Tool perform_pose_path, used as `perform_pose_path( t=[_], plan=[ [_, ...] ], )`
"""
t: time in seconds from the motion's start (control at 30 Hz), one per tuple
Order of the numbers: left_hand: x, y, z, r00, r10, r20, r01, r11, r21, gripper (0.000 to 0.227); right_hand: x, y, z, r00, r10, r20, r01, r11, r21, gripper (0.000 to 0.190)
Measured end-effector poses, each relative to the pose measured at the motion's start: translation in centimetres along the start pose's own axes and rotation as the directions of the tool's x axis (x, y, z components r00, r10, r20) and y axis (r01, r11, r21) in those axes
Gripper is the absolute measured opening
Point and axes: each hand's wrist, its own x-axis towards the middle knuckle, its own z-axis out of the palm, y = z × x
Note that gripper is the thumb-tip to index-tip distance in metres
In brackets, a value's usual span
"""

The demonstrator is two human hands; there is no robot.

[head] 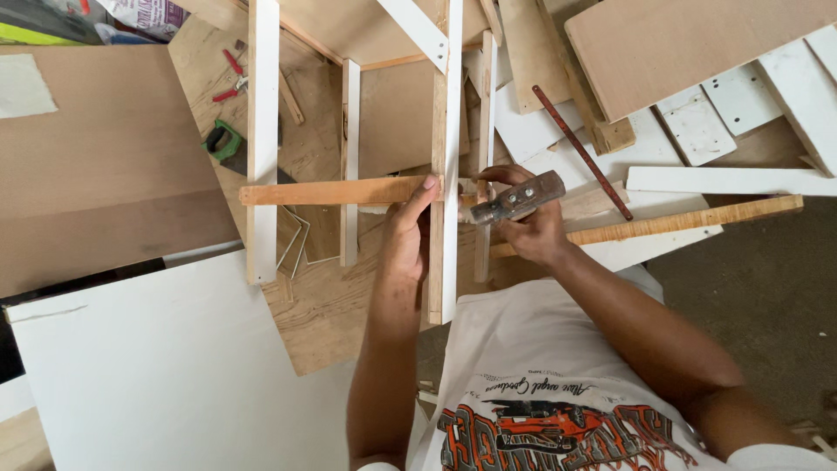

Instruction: The person assembles a wooden structure by nailing wooden slats to a frame using a hammer. They position the slats by hand and drive nails into them to secure the pieces together.

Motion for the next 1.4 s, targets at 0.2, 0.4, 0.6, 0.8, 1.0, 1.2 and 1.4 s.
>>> perform_pose_path(
  t=[0.2,0.4,0.6,0.8,1.0,1.2,1.4],
  plan=[
    [0.5,-0.9,-0.1,0.988,0.153,0.001,-0.152,0.978,0.142,0.046,1.0,-0.6,0.2,0.998,0.024,0.062,-0.018,0.996,-0.090,0.047],
    [0.5,-1.3,-0.1,0.990,0.125,-0.064,-0.117,0.986,0.115,0.047,1.5,-0.3,0.1,0.996,-0.018,0.092,0.025,0.997,-0.077,0.050],
    [1.1,-2.1,-0.2,0.988,0.118,-0.104,-0.116,0.993,0.024,0.048,1.3,-0.4,0.1,0.992,0.062,0.114,-0.053,0.996,-0.075,0.052],
    [1.9,-3.2,-0.4,0.974,0.181,-0.133,-0.161,0.976,0.150,0.049,1.5,-0.7,0.1,0.986,0.124,0.108,-0.118,0.991,-0.056,0.048],
    [1.7,-2.8,-0.1,0.982,0.104,-0.157,-0.089,0.991,0.098,0.045,1.7,-0.3,0.0,0.991,0.079,0.106,-0.070,0.994,-0.085,0.047],
    [1.7,-3.5,-0.7,0.977,0.158,-0.145,-0.133,0.977,0.167,0.056,1.7,0.1,-0.2,0.992,0.028,0.123,-0.020,0.998,-0.064,0.049],
    [1.4,-3.0,-0.2,0.977,0.124,-0.173,-0.102,0.986,0.132,0.047,1.7,0.6,-0.2,0.991,0.051,0.122,-0.040,0.995,-0.089,0.050]
  ],
)
